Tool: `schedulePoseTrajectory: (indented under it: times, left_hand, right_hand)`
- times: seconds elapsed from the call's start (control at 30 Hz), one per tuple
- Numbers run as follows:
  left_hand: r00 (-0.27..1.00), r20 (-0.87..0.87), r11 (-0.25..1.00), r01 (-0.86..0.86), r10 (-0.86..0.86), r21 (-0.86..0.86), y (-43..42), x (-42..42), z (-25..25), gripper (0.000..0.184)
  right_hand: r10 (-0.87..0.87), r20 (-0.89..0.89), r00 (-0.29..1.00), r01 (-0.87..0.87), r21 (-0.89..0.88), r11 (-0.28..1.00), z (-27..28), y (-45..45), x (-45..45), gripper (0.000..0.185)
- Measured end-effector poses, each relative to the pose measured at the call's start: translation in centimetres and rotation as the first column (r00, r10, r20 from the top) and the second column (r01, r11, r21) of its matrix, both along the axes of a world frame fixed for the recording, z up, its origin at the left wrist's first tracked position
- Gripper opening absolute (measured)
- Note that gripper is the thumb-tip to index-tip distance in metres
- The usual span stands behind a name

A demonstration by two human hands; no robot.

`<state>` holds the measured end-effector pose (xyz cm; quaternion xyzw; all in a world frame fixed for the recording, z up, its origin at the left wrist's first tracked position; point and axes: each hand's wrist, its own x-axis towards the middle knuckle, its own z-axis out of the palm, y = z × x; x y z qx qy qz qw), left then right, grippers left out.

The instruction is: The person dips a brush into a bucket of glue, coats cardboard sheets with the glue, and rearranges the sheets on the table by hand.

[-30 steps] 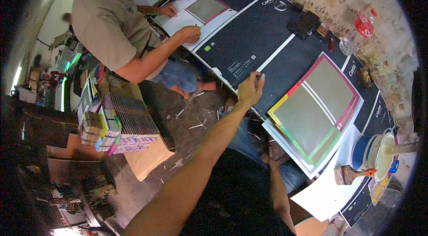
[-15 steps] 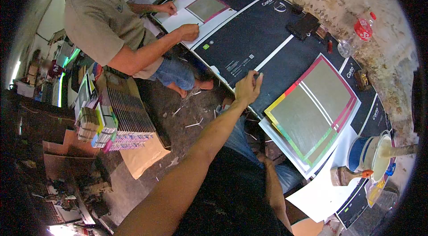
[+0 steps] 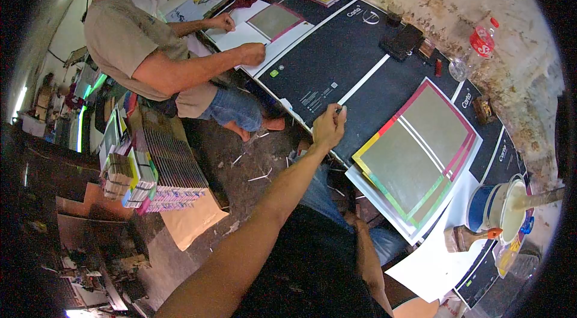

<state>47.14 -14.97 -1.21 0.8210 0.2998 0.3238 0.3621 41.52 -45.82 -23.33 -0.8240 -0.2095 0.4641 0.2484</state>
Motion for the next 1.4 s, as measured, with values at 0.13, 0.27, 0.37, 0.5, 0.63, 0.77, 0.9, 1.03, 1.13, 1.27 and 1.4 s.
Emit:
schedulePoseTrajectory:
  times: [0.13, 0.27, 0.37, 0.5, 0.63, 0.77, 0.9, 1.03, 1.13, 1.27, 1.4]
  left_hand:
    - [0.999, -0.046, 1.0, -0.002, 0.001, -0.02, 0.1, 0.0, 0.3, 0.032]
    - [0.999, -0.006, 0.993, -0.041, 0.042, 0.112, 0.6, 0.7, -2.6, 0.032]
    - [0.986, -0.167, 0.957, -0.048, -0.001, -0.288, 0.6, 2.7, 2.5, 0.036]
    - [0.822, -0.252, 0.794, 0.339, -0.511, -0.505, -1.0, 9.0, 4.1, 0.036]
    - [0.721, -0.28, 0.594, 0.222, -0.634, -0.773, -2.5, 12.4, 7.2, 0.021]
    - [0.693, -0.288, 0.604, 0.264, -0.661, -0.752, -1.5, 14.2, 6.2, 0.014]
    - [0.776, -0.333, 0.682, 0.164, -0.536, -0.713, 6.3, 12.2, 5.5, 0.013]
    - [0.86, -0.416, 0.811, -0.004, -0.295, -0.585, 13.1, 9.1, 7.3, 0.017]
    - [0.772, -0.618, 0.986, 0.069, -0.149, -0.15, 22.9, 10.2, 1.0, 0.038]
    - [0.681, -0.73, 0.995, -0.095, 0.059, -0.009, 28.1, 10.9, -1.7, 0.049]
    - [0.812, -0.58, 0.968, -0.197, 0.073, -0.153, 22.6, 9.0, 4.5, 0.048]
  right_hand:
    - [-0.001, 0.005, 1.0, 0.001, 0.007, 1.0, -0.3, 0.2, -0.1, 0.047]
    - [0.014, 0.023, 1.0, -0.014, 0.033, 0.999, -0.8, 0.7, -0.4, 0.047]
    - [0.007, 0.037, 0.999, -0.009, 0.054, 0.998, -0.7, 1.7, 0.1, 0.047]
    - [-0.012, 0.036, 0.999, 0.009, 0.063, 0.998, -0.4, 2.1, 0.1, 0.047]
    - [-0.015, 0.045, 0.999, 0.013, 0.054, 0.998, -0.3, 1.7, 0.1, 0.048]
    - [-0.025, 0.05, 0.998, 0.022, 0.054, 0.998, -0.4, 1.4, 0.2, 0.048]
    - [-0.044, 0.04, 0.998, 0.042, 0.051, 0.998, -0.3, 0.8, 0.4, 0.048]
    - [-0.053, 0.038, 0.998, 0.051, 0.042, 0.998, -0.5, 0.6, 0.7, 0.048]
    - [-0.049, 0.045, 0.998, 0.047, 0.036, 0.998, -0.1, 0.5, 1.0, 0.048]
    - [-0.059, 0.05, 0.997, 0.058, 0.028, 0.998, -0.2, 0.0, 0.6, 0.048]
    - [-0.063, 0.057, 0.996, 0.061, 0.032, 0.998, -0.3, 0.0, 0.4, 0.048]
